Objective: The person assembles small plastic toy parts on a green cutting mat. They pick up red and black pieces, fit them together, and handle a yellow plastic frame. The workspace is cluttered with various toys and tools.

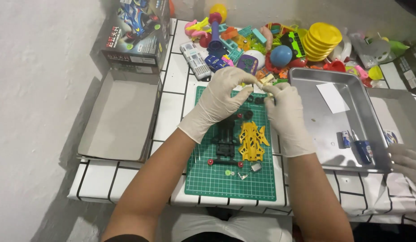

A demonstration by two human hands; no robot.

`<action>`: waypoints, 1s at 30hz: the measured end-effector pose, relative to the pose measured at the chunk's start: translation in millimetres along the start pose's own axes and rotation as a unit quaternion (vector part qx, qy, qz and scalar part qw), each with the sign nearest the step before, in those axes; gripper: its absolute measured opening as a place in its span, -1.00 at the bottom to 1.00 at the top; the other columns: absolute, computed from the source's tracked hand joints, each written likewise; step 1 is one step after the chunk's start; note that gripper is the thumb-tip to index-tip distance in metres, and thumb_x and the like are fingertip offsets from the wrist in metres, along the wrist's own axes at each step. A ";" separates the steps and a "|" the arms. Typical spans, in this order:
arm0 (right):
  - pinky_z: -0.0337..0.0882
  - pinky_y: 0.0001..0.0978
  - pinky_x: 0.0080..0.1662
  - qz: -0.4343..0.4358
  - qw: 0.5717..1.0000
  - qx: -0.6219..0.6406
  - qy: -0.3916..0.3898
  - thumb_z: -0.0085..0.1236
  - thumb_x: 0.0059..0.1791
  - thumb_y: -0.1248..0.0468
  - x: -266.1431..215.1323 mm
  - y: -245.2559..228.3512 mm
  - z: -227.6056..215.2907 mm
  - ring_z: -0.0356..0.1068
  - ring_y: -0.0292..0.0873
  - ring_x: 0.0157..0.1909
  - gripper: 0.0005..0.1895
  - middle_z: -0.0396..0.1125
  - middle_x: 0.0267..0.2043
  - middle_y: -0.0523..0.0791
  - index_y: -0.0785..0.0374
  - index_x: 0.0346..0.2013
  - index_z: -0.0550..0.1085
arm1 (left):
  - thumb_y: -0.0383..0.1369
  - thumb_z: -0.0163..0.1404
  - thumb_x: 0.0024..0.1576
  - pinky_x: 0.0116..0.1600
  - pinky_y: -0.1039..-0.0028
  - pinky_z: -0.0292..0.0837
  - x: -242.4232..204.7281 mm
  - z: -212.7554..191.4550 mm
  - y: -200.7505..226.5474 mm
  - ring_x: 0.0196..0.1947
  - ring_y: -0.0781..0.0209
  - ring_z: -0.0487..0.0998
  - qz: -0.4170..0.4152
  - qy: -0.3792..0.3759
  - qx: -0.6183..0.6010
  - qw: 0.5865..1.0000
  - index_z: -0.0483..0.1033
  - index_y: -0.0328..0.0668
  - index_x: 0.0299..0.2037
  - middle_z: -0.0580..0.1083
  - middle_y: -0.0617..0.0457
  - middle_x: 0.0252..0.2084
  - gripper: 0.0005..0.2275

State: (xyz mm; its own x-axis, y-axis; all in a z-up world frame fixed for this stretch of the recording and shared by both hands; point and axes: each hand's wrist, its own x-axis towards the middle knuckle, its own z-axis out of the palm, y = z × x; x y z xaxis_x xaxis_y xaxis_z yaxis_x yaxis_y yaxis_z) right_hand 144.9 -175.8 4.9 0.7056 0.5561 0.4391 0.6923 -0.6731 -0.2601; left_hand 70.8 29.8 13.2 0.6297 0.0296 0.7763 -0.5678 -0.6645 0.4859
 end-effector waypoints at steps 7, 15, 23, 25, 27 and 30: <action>0.47 -0.10 0.03 0.056 0.994 -0.074 -0.052 0.33 -0.07 0.17 4.1 -4.5 22.2 0.38 0.06 0.05 -0.67 0.35 -0.04 -0.09 0.05 0.00 0.62 | -0.07 0.19 -0.02 0.27 0.19 0.26 -15.4 42.9 -51.4 0.04 0.19 0.50 -0.023 -0.141 0.308 0.941 0.52 0.22 -0.21 0.50 0.24 -0.23 -0.77; 0.39 -0.26 0.08 0.071 0.993 -0.065 -0.075 0.34 -0.07 0.18 4.8 -4.0 37.0 0.32 -0.06 0.12 -0.78 0.26 -0.07 -0.16 0.02 -0.13 0.63 | -0.11 0.24 -0.04 0.39 0.02 0.08 -20.9 61.7 -72.4 0.14 0.07 0.45 -0.095 -0.245 0.383 0.886 0.66 0.15 -0.20 0.54 0.09 -0.13 -0.76; 0.37 -0.26 0.04 0.095 0.993 0.033 -0.063 0.33 -0.05 0.25 -1.2 -13.2 19.8 0.35 -0.13 0.07 -0.79 0.32 -0.10 -0.20 0.01 -0.12 0.59 | -0.18 0.23 0.03 0.34 0.18 0.16 -9.8 23.3 -26.9 0.09 0.13 0.49 -0.112 -0.188 0.293 0.931 0.61 0.13 -0.17 0.54 0.14 -0.18 -0.80; 0.39 -0.26 0.03 0.104 0.989 0.086 -0.052 0.32 -0.04 0.26 -6.9 -21.7 12.6 0.38 -0.16 0.04 -0.77 0.36 -0.11 -0.23 -0.02 -0.09 0.58 | -0.24 0.23 0.05 0.31 0.24 0.21 -10.9 2.4 -3.3 0.06 0.15 0.52 -0.107 -0.152 0.234 0.954 0.59 0.09 -0.15 0.54 0.15 -0.21 -0.81; 0.41 -0.10 0.07 0.099 0.956 0.276 0.011 0.28 -0.03 0.40 -13.5 -41.7 -2.0 0.42 -0.06 0.01 -0.72 0.42 -0.07 -0.06 0.16 -0.03 0.55 | -0.49 0.18 0.10 0.25 0.22 0.35 -14.4 -19.8 21.9 -0.02 0.07 0.56 -0.161 -0.067 -0.029 0.984 0.59 -0.06 -0.01 0.57 0.03 -0.16 -0.75; 0.44 -0.11 0.10 0.046 0.940 0.334 0.051 0.31 -0.06 0.47 -18.1 -53.7 -6.0 0.47 -0.08 0.02 -0.62 0.42 -0.06 -0.07 0.18 0.03 0.54 | -0.50 0.21 0.09 0.25 0.25 0.43 -31.0 -20.6 33.9 0.02 0.15 0.58 -0.209 0.018 -0.132 0.969 0.60 -0.02 0.03 0.54 0.06 -0.08 -0.70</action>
State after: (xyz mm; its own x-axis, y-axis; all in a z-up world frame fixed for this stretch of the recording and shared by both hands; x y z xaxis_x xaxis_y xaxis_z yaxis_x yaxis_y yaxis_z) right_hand 94.1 -152.7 16.1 0.7731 0.4369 0.4599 0.5930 -0.2403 -0.7685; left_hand 21.1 21.8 13.9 0.8172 0.2847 0.5010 -0.3862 -0.3748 0.8428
